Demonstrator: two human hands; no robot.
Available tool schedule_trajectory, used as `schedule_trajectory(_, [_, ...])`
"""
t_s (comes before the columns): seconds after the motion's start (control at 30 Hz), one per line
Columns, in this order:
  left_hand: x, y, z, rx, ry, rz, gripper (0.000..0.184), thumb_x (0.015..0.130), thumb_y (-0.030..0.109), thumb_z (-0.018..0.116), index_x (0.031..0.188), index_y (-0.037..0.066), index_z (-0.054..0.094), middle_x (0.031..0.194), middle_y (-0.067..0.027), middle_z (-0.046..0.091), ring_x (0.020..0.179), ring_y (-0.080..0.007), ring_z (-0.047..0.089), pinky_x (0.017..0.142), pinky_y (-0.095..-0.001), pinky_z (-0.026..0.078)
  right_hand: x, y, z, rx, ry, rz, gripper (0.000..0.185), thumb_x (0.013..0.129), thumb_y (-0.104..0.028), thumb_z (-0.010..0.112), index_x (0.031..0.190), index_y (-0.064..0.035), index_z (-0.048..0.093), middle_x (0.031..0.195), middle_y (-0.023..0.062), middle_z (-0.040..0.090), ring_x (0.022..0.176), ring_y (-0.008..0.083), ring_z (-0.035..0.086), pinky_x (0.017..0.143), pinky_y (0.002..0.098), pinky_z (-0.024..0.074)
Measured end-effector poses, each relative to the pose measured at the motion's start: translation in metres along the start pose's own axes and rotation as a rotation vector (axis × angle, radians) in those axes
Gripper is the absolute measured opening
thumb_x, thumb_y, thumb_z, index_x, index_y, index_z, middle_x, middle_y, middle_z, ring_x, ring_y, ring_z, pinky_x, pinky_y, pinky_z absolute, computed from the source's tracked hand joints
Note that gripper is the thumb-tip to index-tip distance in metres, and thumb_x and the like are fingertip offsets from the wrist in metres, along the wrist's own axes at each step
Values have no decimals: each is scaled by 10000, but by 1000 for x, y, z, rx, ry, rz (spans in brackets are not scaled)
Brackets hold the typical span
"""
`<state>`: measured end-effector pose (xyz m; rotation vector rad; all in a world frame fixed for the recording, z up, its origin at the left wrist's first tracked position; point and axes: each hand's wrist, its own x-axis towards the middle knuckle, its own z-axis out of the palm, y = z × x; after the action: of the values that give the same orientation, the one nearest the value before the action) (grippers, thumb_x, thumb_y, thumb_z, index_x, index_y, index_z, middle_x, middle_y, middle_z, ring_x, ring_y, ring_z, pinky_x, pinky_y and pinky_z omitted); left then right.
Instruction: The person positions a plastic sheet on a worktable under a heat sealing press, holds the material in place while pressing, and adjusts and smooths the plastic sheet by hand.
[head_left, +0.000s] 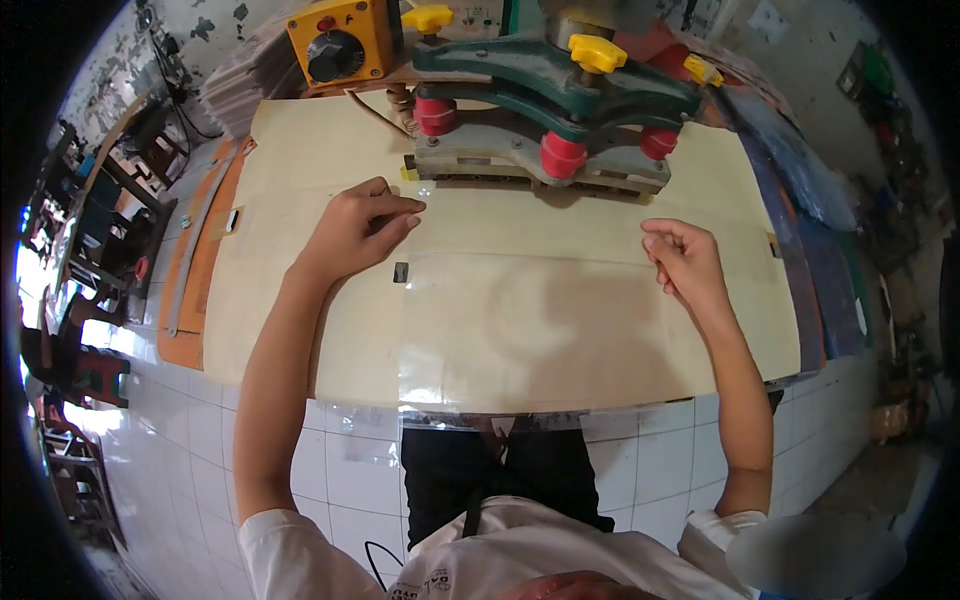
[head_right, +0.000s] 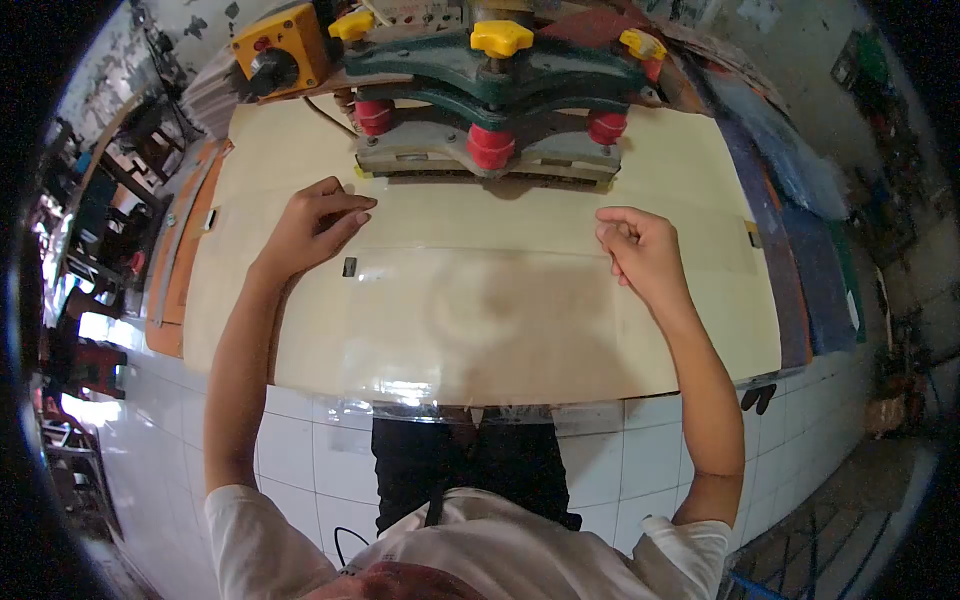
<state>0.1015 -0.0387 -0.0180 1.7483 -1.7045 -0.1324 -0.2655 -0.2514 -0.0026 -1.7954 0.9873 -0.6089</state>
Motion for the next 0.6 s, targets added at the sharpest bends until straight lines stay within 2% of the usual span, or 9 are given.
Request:
schedule_trajectory(0.07, [-1, -5, 3, 10, 52, 36, 204, 864, 158, 721, 1033, 63, 785, 754, -115, 601, 648, -262, 591, 625, -373, 473, 1, 5, 0, 20, 20, -1, 262, 952, -110, 642, 1156, 49, 687, 689, -14, 595, 516, 42, 511, 426, 208, 408])
schedule_trajectory(0.5, [-3, 2, 1, 65, 13, 19, 314, 884, 289, 739, 1122, 87, 776, 785, -137, 616, 714, -285, 616, 686, -394, 499, -3, 4, 4, 3, 30, -53, 253, 941, -99, 650, 1142, 49, 688, 693, -12, 596, 505, 45, 498, 423, 212, 404])
schedule_trajectory(0.6, [-4, -1, 2, 76, 5, 26, 314, 885, 290, 735, 1117, 81, 777, 789, -145, 615, 734, -289, 618, 700, -400, 501, -4, 2, 6, 19, 31, -49, 233, 967, -80, 638, 1149, 61, 675, 719, 0, 605, 505, 28, 482, 401, 191, 355])
